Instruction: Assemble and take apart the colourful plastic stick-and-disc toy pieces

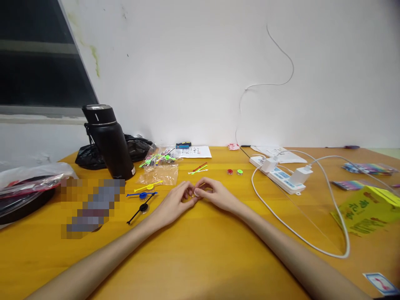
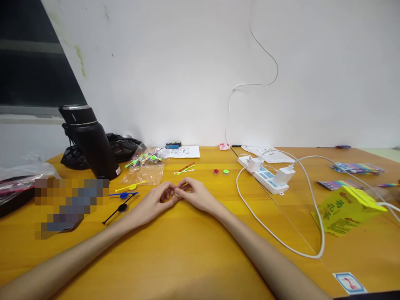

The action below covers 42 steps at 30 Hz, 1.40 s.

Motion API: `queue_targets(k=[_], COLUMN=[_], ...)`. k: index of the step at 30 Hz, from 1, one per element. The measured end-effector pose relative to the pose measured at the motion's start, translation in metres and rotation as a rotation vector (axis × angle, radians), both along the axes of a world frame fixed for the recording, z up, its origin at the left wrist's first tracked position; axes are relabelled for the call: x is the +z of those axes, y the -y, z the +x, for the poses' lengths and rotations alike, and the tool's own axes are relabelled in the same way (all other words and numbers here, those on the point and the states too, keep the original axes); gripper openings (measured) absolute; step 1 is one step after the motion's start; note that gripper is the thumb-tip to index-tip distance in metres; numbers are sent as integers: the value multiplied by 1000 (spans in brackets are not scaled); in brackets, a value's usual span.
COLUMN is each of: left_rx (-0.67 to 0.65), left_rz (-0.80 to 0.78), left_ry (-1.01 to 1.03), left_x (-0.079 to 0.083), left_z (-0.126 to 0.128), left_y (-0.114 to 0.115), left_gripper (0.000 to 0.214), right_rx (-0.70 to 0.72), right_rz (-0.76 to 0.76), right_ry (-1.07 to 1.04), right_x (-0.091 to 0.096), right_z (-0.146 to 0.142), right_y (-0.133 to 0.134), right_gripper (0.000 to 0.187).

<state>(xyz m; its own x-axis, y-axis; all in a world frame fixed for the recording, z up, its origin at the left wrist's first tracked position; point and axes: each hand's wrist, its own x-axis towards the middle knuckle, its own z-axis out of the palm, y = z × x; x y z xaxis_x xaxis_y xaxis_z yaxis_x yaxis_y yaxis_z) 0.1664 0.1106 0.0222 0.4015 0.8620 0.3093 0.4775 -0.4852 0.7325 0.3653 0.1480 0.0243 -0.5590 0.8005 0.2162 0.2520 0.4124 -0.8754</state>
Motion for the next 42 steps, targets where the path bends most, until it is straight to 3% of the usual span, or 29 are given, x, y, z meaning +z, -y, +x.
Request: queue_targets(k=[2,5,7,11,16,19,26,30,36,42], left_rx=[-7,-19,-11,41,181,216,120,46,65,113], left_rz=[1,-14,-27,-103,-226,-219,-187,-242,-384,-421], left_ry=[15,34,49,127,373,416,466,544,741,799], left_x=[0,1,1,-5,-20,-24,-15,-8,-10,-9], left_z=[0,0,-1,-4,3,10,12,11,7,5], left_y=[-1,0,0,-7,-23,-26,-16,-12,-16,-18], left_gripper=[20,21,22,24,28,27,29,32,42,49], right_rx=[-83,-265,-314,-300,-348,-362,-316,-320,-252,-235], right_rz=[105,403,529,549,626,655,667,617,170,-9], right_ry=[64,244,374,516,494,481,448,366,-66,-300], right_x=[0,-4,-9,-14,-11,-10,-9,-7,-2,1], right_z=[6,16,21,24,23,23,25,24,19,16], right_y=[-7,-23,-32,-39,-35,-34,-34,-32,-27,-26], right_gripper=[24,24,27,36,27,21,12,11,23,36])
